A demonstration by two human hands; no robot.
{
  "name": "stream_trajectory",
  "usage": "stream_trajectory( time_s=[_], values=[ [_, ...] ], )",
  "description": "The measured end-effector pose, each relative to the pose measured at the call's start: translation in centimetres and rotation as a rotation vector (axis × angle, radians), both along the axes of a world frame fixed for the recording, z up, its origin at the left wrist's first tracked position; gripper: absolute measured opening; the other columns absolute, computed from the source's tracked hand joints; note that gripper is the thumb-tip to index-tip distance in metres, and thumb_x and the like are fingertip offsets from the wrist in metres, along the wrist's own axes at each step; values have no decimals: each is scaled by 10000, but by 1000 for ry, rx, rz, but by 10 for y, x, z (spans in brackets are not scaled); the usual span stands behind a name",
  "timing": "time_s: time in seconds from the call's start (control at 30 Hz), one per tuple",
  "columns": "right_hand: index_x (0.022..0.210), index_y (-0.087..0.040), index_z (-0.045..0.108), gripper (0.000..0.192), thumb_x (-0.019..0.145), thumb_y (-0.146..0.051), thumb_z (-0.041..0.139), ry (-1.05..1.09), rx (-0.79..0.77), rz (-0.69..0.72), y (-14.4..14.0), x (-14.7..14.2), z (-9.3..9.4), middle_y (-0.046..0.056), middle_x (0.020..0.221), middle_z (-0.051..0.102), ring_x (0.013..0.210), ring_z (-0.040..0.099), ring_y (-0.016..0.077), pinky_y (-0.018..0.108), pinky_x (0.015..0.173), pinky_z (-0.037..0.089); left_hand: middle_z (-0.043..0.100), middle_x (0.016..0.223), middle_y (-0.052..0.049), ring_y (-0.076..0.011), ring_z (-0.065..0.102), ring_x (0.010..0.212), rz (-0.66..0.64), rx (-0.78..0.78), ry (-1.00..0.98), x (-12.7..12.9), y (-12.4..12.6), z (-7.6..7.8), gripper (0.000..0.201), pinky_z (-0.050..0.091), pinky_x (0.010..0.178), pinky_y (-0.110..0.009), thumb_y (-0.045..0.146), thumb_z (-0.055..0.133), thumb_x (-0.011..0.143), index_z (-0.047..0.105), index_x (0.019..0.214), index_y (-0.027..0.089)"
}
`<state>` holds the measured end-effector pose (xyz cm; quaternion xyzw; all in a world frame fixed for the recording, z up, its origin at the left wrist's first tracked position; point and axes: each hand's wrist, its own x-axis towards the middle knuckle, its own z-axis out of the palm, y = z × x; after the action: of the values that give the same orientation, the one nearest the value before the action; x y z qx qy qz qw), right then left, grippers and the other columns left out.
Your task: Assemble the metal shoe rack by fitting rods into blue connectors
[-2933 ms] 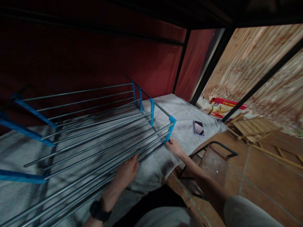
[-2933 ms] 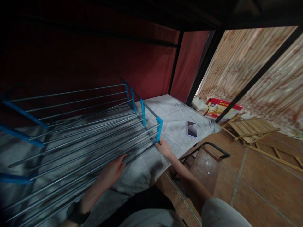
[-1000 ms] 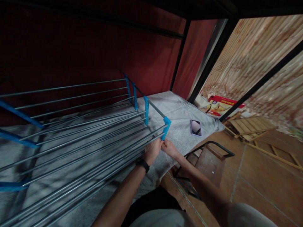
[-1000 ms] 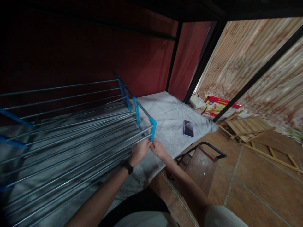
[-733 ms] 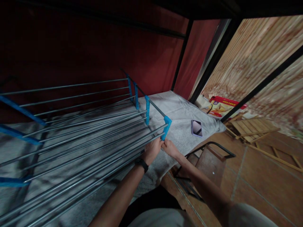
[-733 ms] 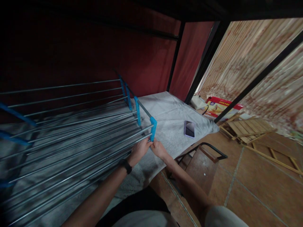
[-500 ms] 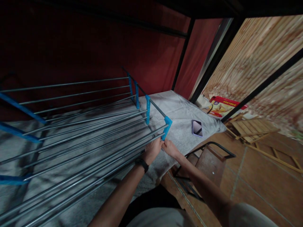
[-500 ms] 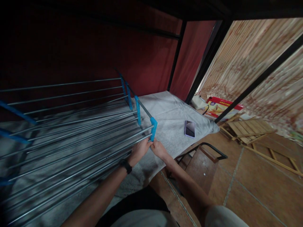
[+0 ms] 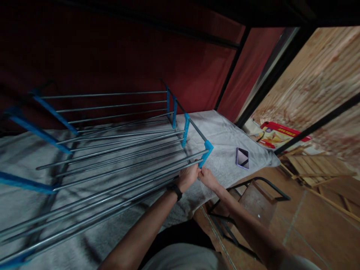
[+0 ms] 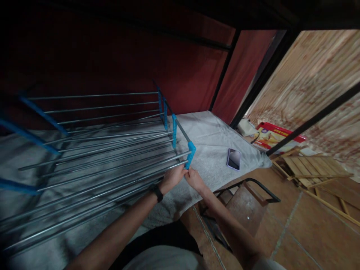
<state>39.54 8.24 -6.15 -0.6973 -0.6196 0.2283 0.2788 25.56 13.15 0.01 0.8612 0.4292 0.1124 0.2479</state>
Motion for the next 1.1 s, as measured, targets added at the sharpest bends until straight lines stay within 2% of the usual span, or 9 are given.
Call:
stream_trajectory(
  time_s=[0.23,0.43,0.57,0.67,0.73,0.8,0.9,1.0,1.1],
  values=[
    [729,-265,506,254,794,-502,445,15,20,-45,-5,2,2,50,624,631,631,630,249,338,580,436,653,1331,-179,-266,583,1298,65,112,-38,-23,-39,13,412,447,1126,-366,254,587,963,569,1361,147],
    [933,-236,619,439,769,-640,572,157,-19,-10,-8,21,-18,90,824,746,779,716,305,412,702,551,543,1514,-86,-185,418,1469,-53,267,-115,-140,-128,-2,522,347,1244,-316,326,447,1020,404,1534,244],
    [1111,-267,590,477,803,-629,549,114,29,-138,-34,14,-26,164,1023,748,866,732,370,518,761,567,703,1283,-14,-221,633,1220,283,290,-184,-244,-171,-7,398,527,1075,-396,275,477,1001,598,1352,418],
    [1111,-262,571,457,857,-632,485,-17,65,-182,-58,-18,-13,199,1068,713,861,720,373,523,740,565,717,1037,-22,-253,669,1001,785,634,-326,-319,-177,13,207,571,893,-439,268,567,957,698,1091,354],
    [1135,-246,568,467,881,-624,466,-55,99,-152,-66,-50,9,191,1108,698,885,716,355,489,721,569,671,1052,-39,-246,633,1038,1115,825,-465,-362,-171,32,141,522,964,-446,330,636,923,663,1049,273],
    [1129,-262,586,414,922,-586,433,-25,155,-66,-65,-86,38,145,1100,711,947,711,331,454,748,572,647,1128,-63,-225,614,1083,1346,856,-678,-397,-160,47,284,512,967,-404,425,648,908,613,1105,223],
    [1107,-284,628,321,977,-496,423,51,276,210,-54,-139,77,114,1137,711,1062,688,289,413,872,561,659,1126,-84,-210,634,1064,1444,698,-961,-431,-145,42,408,531,888,-348,550,602,894,602,1089,191],
    [1127,-293,664,300,1027,-382,396,84,279,537,-45,-185,88,86,1092,716,1065,683,242,384,948,542,675,1139,-107,-220,647,1070,1417,447,-1078,-447,-140,9,485,537,890,-353,609,554,888,630,1089,174],
    [1192,-282,674,332,1034,-243,384,53,206,794,-43,-226,68,57,1115,716,1050,687,196,348,934,561,703,1082,-102,-248,664,1022,1365,231,-1061,-453,-141,-30,483,547,896,-397,569,627,803,641,1079,173]
  ],
)
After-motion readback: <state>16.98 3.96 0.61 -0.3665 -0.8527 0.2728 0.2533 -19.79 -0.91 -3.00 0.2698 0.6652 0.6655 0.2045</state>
